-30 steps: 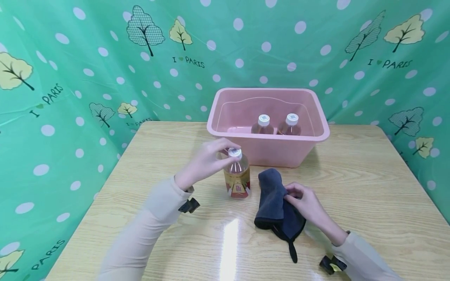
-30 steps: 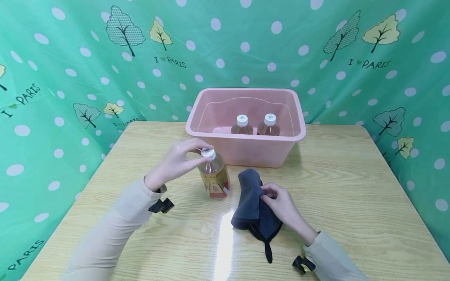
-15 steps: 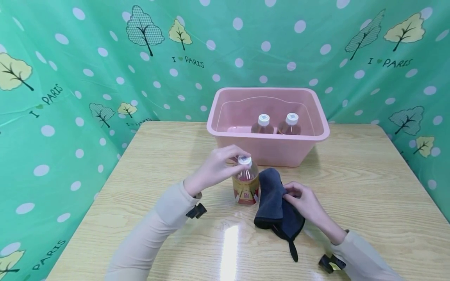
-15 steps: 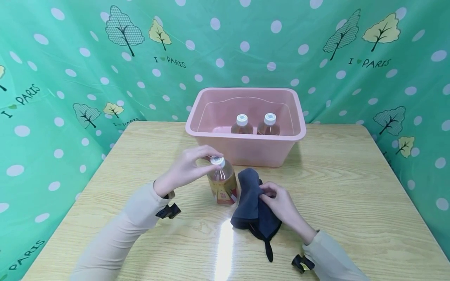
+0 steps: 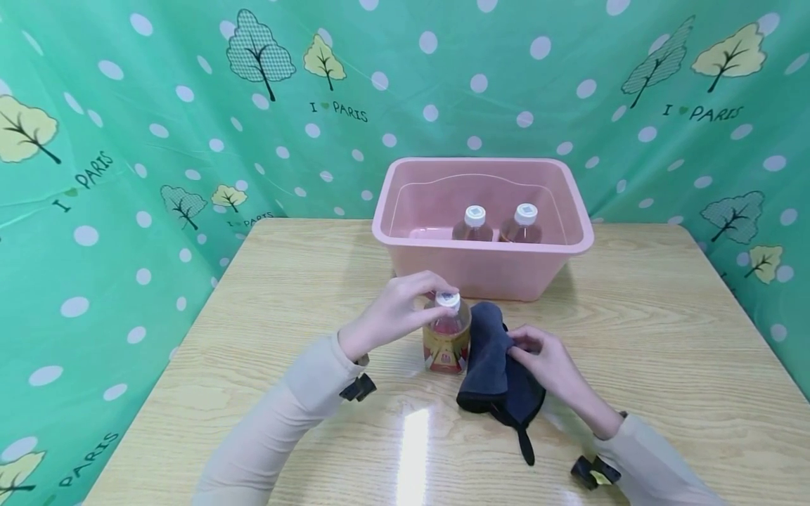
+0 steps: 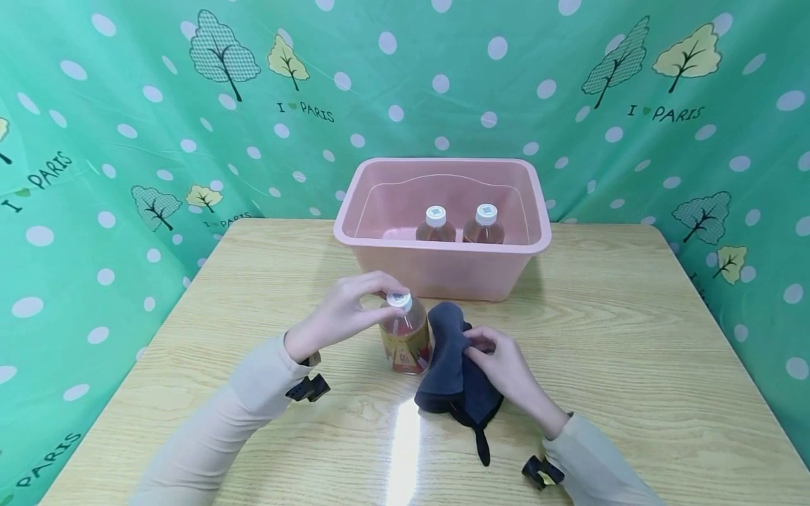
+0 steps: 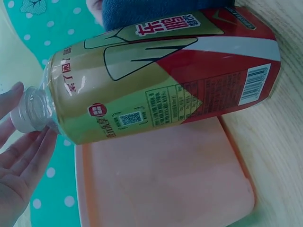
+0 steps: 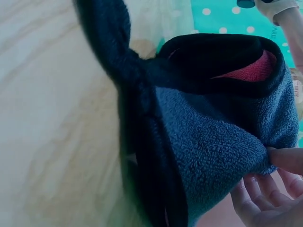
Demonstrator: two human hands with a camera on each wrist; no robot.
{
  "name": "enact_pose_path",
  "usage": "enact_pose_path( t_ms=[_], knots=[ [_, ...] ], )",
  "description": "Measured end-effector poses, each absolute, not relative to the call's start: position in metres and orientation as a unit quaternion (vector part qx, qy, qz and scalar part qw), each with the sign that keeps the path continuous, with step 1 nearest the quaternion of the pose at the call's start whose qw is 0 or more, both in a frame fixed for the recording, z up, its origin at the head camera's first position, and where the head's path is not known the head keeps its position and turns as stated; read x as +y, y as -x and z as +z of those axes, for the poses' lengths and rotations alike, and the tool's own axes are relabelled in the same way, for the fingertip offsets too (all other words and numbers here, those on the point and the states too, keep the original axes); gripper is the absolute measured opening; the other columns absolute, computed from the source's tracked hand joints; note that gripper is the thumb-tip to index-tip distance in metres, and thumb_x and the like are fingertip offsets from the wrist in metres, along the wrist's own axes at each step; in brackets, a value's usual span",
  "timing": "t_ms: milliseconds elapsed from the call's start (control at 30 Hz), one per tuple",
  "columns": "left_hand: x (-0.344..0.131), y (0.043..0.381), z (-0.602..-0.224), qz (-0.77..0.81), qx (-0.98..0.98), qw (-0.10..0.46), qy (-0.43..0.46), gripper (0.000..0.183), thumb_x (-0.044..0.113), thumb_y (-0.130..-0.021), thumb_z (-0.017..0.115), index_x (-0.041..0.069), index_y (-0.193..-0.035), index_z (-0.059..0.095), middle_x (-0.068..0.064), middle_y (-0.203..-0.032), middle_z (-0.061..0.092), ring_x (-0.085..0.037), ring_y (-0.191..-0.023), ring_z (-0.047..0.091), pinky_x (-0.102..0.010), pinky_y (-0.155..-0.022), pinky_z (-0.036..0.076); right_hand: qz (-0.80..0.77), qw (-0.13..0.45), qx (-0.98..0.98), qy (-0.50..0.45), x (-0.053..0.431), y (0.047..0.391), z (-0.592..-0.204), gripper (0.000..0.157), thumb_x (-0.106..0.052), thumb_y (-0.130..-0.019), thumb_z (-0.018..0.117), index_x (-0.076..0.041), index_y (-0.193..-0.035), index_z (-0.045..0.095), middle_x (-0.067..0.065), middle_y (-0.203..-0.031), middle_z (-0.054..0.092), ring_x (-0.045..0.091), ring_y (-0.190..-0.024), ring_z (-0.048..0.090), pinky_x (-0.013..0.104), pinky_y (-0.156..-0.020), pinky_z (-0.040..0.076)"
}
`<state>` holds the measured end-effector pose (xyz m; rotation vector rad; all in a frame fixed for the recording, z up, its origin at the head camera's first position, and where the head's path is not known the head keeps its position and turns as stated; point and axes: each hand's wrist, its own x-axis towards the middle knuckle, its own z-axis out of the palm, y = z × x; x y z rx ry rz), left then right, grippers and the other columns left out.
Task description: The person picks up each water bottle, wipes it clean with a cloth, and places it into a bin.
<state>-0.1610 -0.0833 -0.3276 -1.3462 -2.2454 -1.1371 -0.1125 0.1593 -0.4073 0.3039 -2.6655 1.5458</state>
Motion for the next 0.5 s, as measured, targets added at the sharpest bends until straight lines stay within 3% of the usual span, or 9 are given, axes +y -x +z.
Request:
enact_pose_path(
  t_ms=[267, 500],
  knots=[
    [-0.082, 0.158, -0.329, -0.402, -0.782, 0.142, 0.454, 0.019, 0.009, -0.075, 0.070, 0.003, -0.091, 0.063, -0.005, -0.088, 0.063, -0.008, -0.081, 0.055, -0.017, -0.073, 0.046, 0.532, 0.027, -0.840, -0.102, 0.155, 0.115, -0.395, 0.018, 0.003, -0.080, 0.060, 0.007, -0.097, 0.061, 0.018, -0.092, 0.062, 0.015, -0.078, 0.060, 0.016, -0.070, 0.047],
    [-0.083, 0.157, -0.329, -0.398, -0.786, 0.147, 0.449, 0.020, 0.010, -0.075, 0.070, 0.004, -0.092, 0.063, -0.004, -0.089, 0.063, -0.008, -0.081, 0.055, -0.017, -0.073, 0.046, 0.552, 0.055, -0.823, -0.124, 0.149, 0.121, -0.379, 0.015, 0.003, -0.080, 0.061, 0.007, -0.094, 0.062, 0.019, -0.090, 0.063, 0.006, -0.078, 0.059, 0.016, -0.070, 0.048]
  ],
)
